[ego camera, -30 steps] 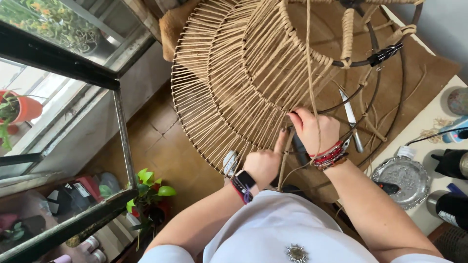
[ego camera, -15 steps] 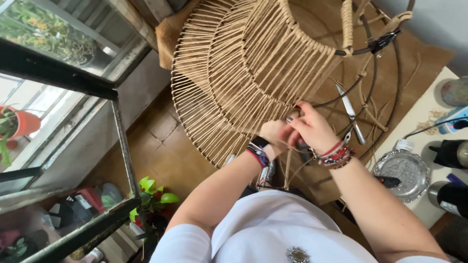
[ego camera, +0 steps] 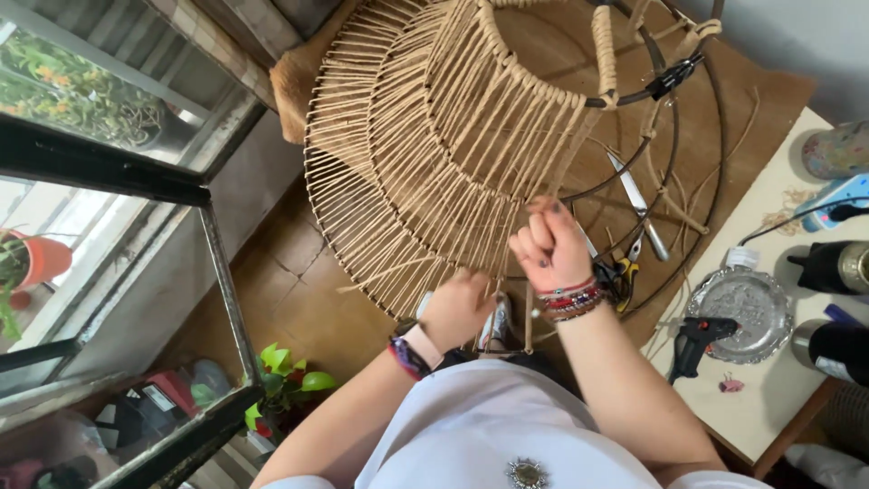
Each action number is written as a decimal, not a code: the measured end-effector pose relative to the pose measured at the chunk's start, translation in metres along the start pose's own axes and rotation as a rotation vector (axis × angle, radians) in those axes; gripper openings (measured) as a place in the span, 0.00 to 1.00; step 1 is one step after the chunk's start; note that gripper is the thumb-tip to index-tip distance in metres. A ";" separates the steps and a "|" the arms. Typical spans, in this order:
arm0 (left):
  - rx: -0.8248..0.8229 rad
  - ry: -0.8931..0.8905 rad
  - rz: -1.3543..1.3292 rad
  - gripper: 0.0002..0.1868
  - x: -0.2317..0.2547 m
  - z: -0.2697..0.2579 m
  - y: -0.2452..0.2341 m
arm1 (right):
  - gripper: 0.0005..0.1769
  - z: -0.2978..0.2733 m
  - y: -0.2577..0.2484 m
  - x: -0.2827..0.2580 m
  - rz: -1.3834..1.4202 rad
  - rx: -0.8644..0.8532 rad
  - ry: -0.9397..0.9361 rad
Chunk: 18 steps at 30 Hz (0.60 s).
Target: Weaving and securing rattan strips onto a lampshade frame using a stapler, glue gun, and pliers
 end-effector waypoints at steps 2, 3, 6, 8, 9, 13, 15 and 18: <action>-0.232 0.028 -0.312 0.19 0.034 -0.019 -0.048 | 0.16 -0.016 0.023 -0.030 -0.510 0.000 -0.124; -0.460 0.049 -0.628 0.23 0.052 -0.029 -0.071 | 0.17 -0.024 0.035 -0.045 -1.022 0.001 -0.238; -0.262 -0.064 -1.266 0.25 0.059 -0.009 -0.069 | 0.12 -0.058 0.042 -0.070 -1.374 -0.262 -0.334; -0.287 -0.046 -1.599 0.23 0.091 -0.008 -0.099 | 0.14 -0.078 0.089 -0.058 -1.277 -0.288 -0.208; -0.307 -0.033 -1.937 0.23 0.108 -0.006 -0.114 | 0.16 -0.088 0.111 -0.051 -1.174 -0.317 -0.080; -0.072 -0.183 -2.038 0.15 0.077 0.028 -0.017 | 0.18 -0.111 0.105 -0.078 -1.056 -0.061 0.053; -0.140 -0.205 -1.796 0.16 0.060 0.027 -0.005 | 0.15 -0.105 0.130 -0.110 -0.784 -0.106 -0.232; -0.159 -0.315 -1.513 0.16 0.067 0.018 -0.028 | 0.15 -0.119 0.119 -0.101 -0.722 -0.121 -0.186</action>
Point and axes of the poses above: each hand's wrist, its own z-axis towards the middle knuckle, its own y-axis out of the palm, x = y × z, the point moved 2 cm from there along z, towards the middle knuckle, and after that the axes turned 8 degrees about z, right-handed, at the moved point
